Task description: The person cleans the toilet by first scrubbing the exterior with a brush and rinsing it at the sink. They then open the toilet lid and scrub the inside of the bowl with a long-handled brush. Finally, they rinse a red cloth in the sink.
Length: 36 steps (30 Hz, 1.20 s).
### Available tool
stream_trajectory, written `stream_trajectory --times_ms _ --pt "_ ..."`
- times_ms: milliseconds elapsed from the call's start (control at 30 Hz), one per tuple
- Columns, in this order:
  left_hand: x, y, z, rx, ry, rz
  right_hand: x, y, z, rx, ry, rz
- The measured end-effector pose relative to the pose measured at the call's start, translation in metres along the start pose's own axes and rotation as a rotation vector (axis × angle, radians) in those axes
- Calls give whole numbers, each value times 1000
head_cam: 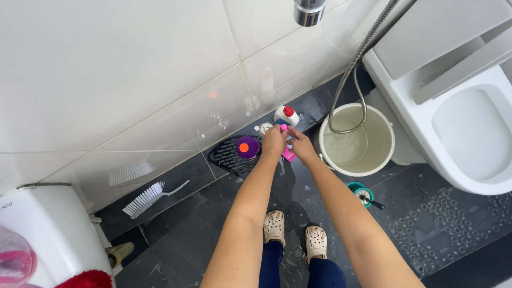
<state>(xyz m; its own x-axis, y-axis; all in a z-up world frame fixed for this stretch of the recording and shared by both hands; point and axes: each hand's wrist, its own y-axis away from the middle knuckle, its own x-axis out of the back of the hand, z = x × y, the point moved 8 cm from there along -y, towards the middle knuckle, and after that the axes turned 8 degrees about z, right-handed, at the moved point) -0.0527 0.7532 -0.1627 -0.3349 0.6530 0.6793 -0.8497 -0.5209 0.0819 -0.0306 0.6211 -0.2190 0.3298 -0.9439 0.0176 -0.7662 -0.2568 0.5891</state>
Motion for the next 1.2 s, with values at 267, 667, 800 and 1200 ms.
stream_trajectory --times_ms 267,667,800,1200 --pt "10 19 2 75 38 89 7 23 19 -18 44 -7" --pt "113 146 40 128 379 310 -12 176 -37 4 59 -87" --pt "173 219 71 201 594 341 -18 250 -62 50 -2 -87" --pt "428 425 122 102 805 529 -91 466 -116 139 -60 -255"
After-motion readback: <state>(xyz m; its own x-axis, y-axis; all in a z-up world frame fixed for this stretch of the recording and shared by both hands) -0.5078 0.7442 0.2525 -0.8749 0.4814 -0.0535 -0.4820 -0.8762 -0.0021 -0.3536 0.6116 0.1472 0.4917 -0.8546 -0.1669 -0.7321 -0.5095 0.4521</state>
